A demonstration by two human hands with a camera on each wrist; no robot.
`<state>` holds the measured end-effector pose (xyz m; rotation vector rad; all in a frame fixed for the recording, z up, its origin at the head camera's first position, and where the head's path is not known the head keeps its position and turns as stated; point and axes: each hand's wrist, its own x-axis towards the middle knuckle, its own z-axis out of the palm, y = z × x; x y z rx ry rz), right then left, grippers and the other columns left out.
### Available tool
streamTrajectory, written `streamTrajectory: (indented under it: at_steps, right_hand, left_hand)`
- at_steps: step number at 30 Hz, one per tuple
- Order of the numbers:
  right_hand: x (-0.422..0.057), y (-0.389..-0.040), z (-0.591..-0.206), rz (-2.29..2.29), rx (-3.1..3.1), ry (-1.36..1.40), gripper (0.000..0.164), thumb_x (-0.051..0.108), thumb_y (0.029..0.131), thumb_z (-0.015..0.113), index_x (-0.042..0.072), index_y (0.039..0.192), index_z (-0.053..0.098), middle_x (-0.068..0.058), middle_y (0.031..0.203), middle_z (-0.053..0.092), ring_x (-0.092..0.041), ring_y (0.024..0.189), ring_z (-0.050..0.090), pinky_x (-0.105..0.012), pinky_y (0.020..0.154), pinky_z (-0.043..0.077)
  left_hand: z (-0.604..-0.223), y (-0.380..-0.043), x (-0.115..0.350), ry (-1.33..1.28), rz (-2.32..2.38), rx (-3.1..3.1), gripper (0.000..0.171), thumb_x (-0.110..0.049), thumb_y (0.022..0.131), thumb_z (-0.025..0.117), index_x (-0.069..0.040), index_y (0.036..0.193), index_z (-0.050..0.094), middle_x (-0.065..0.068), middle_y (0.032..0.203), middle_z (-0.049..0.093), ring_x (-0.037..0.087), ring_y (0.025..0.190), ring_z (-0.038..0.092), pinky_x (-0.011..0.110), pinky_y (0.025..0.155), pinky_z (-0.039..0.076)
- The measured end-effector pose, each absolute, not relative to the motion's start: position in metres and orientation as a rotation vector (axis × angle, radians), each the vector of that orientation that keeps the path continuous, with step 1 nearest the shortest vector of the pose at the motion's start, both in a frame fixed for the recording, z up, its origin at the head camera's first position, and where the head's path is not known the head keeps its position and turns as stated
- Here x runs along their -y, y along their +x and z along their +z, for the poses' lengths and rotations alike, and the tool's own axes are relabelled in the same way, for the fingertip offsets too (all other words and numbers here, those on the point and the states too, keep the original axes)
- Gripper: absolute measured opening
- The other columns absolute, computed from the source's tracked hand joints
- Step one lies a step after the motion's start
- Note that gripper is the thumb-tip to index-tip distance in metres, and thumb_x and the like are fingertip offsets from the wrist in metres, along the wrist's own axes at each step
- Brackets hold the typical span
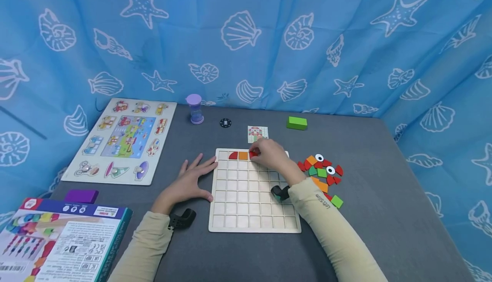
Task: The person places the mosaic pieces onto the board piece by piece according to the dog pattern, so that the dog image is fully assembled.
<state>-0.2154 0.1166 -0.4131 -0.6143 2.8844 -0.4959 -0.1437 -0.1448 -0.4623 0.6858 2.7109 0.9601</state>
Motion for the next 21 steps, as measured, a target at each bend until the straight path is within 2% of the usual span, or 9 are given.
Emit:
streamTrajectory:
  at_steps: [7, 11, 21]
  right_hand:
    - [-0.114, -0.214, -0.413, -0.521, -2.869, -0.616, 0.022, 0.02, 0.075, 0.071, 0.014, 0.096, 0.068, 0.002, 0.076, 0.058, -0.014, 0.069, 0.049, -0.029, 0.062, 0.041]
    - [-0.122, -0.211, -0.409, -0.59, -2.857, -0.599, 0.025, 0.02, 0.077, 0.069, 0.014, 0.101, 0.067, 0.001, 0.084, 0.059, -0.014, 0.075, 0.052, -0.03, 0.067, 0.044]
    - [-0.2, -0.197, -0.392, -0.753, -2.945, -0.499, 0.026, 0.015, 0.08, 0.066, 0.007, 0.104, 0.065, -0.007, 0.09, 0.058, -0.018, 0.072, 0.048, -0.031, 0.063, 0.042]
  left_hand:
    - [-0.463, -0.143, 0.144, 0.679, 0.952, -2.716, 0.104, -0.052, 0.052, 0.077, -0.022, 0.14, 0.03, -0.005, 0.147, 0.021, 0.028, 0.137, 0.0, 0.058, 0.101, -0.007]
    - [-0.463, -0.144, 0.144, 0.674, 0.949, -2.716, 0.104, -0.052, 0.051, 0.077, -0.022, 0.14, 0.03, -0.004, 0.147, 0.021, 0.028, 0.137, 0.0, 0.058, 0.101, -0.007]
    - [-0.46, -0.143, 0.144, 0.663, 0.944, -2.711, 0.103, -0.052, 0.053, 0.077, -0.022, 0.14, 0.031, -0.004, 0.147, 0.022, 0.029, 0.136, 0.0, 0.058, 0.101, -0.008]
